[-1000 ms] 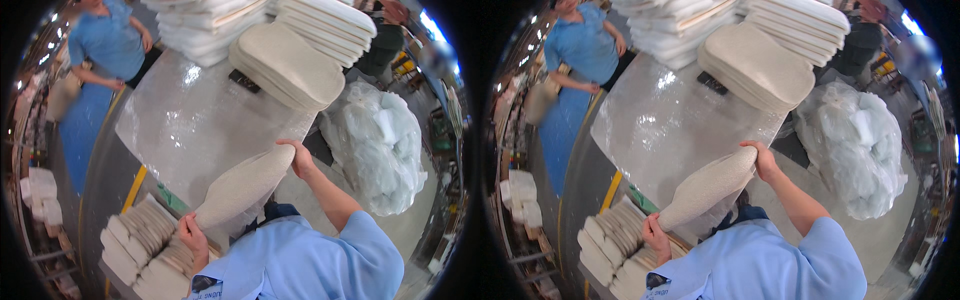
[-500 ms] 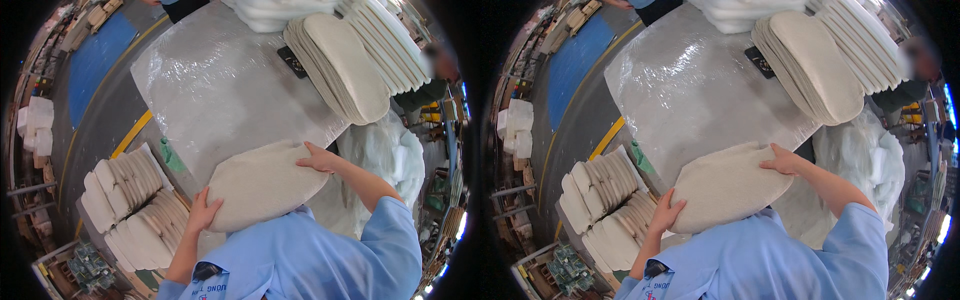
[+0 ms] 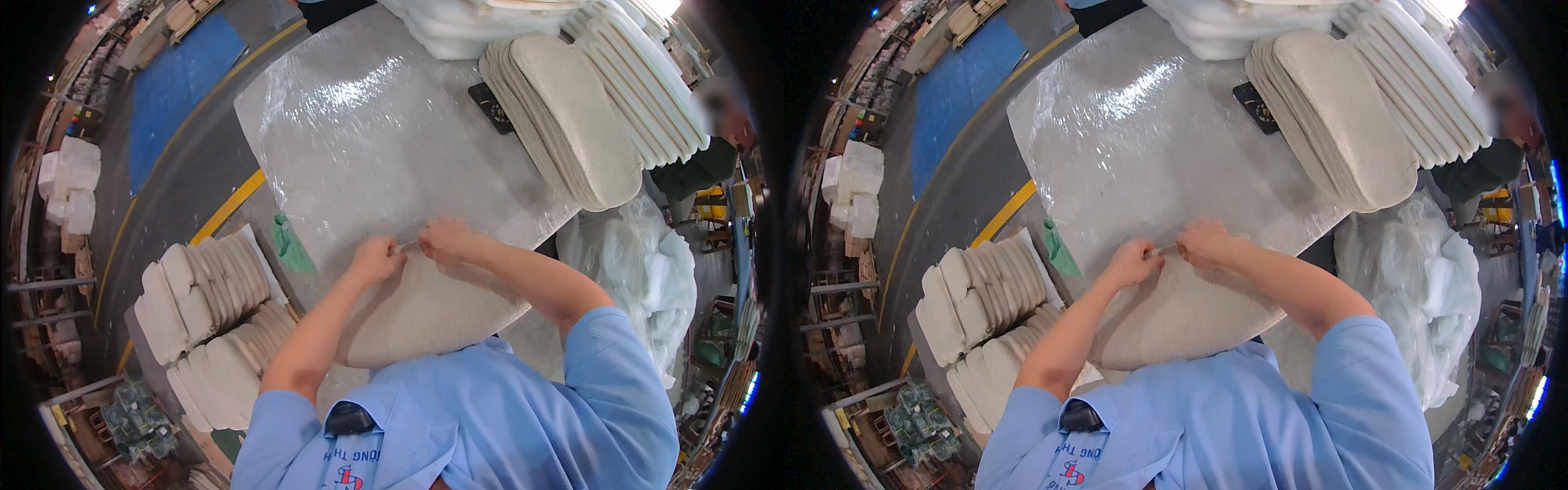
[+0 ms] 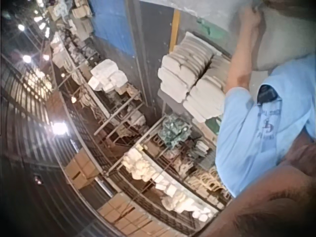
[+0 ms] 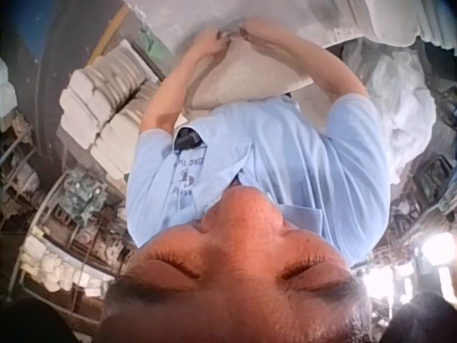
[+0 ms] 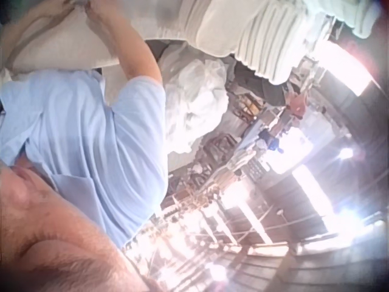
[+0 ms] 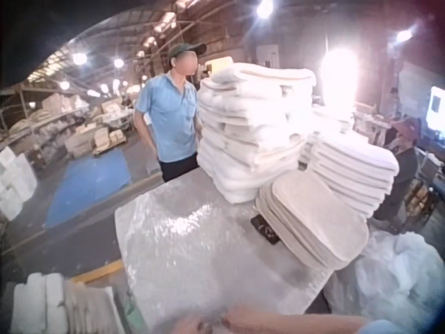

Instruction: The person folds beige cushion covers and inserts white foam inserts, then stacks the finished cushions on a table. The person handles the items one at a time, smoothing and aligning them before stacking.

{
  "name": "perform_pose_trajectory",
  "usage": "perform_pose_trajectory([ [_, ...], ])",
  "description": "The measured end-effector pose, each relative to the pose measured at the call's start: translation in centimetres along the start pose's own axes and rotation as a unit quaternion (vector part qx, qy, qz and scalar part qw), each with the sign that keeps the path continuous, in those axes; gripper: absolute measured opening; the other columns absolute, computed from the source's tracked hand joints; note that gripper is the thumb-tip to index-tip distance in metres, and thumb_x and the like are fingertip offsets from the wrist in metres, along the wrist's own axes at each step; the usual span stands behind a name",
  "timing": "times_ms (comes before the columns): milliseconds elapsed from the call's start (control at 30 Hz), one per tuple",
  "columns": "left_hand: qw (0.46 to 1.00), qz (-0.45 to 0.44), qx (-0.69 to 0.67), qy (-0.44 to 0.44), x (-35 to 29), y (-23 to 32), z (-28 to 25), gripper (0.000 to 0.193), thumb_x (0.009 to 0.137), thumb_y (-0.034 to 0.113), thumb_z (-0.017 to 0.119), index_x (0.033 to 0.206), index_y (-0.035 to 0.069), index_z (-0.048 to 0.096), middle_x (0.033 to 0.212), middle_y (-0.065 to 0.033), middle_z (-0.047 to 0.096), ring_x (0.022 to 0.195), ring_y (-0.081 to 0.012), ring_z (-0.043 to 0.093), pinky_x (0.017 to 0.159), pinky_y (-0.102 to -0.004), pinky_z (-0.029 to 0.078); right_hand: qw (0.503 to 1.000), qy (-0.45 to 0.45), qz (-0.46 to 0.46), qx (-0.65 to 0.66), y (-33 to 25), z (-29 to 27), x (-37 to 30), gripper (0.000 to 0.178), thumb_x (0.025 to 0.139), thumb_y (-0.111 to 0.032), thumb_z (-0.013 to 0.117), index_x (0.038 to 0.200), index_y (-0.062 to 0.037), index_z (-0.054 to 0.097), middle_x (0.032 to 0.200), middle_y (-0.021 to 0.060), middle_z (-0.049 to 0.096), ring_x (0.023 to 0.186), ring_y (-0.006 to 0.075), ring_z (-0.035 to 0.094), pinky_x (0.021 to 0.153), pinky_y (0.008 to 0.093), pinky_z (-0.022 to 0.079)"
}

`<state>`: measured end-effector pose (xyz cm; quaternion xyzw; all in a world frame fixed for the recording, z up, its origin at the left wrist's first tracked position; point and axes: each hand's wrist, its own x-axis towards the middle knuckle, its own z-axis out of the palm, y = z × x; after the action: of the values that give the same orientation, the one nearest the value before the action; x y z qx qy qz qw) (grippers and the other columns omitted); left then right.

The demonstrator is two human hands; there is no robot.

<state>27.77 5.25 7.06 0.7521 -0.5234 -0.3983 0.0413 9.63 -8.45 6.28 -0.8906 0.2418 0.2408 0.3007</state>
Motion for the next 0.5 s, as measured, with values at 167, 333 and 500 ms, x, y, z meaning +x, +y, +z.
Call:
perform_pose_trajectory([
  [167, 0.984, 0.019, -0.157, 0.083, -0.4, -1.0, 1.9, 0.032, 0.101, 0.036, 0.069, 0.112, 0.006, 0.066, 0.088, -0.0137, 0.07, 0.088, -0.0327, 0.069, 0.081, -0.0437, 0.053, 0.995, -0.005, 0.022, 0.097, 0.1, -0.9, -0.2, 0.028, 0.097, -0.027, 0.066, 0.12, -0.0115, 0.072, 0.118, 0.0139, 0.075, 0.117, 0.0357, 0.069, 0.099, 0.0517, 0.051],
  [333, 0.984, 0.032, 0.017, 0.177, 0.4, -1.7, 3.8, 0.029, 0.105, 0.039, 0.062, 0.105, 0.01, 0.062, 0.088, -0.0162, 0.071, 0.086, -0.0387, 0.071, 0.074, -0.0506, 0.053, 0.992, 0.05, 0.074, 0.092, -0.2, 0.4, 1.7, 0.022, 0.103, -0.028, 0.061, 0.112, -0.0088, 0.068, 0.106, 0.0193, 0.074, 0.104, 0.0406, 0.07, 0.087, 0.0539, 0.053],
  [500, 0.969, 0.046, 0.078, 0.229, 1.3, -3.6, 6.5, 0.028, 0.106, 0.041, 0.059, 0.098, 0.014, 0.06, 0.085, -0.0129, 0.072, 0.077, -0.0396, 0.07, 0.063, -0.0543, 0.052, 0.967, 0.203, 0.019, 0.154, -0.3, 3.6, 1.9, 0.021, 0.102, -0.027, 0.061, 0.109, -0.0088, 0.068, 0.096, 0.0194, 0.073, 0.095, 0.0436, 0.069, 0.083, 0.054, 0.053],
])
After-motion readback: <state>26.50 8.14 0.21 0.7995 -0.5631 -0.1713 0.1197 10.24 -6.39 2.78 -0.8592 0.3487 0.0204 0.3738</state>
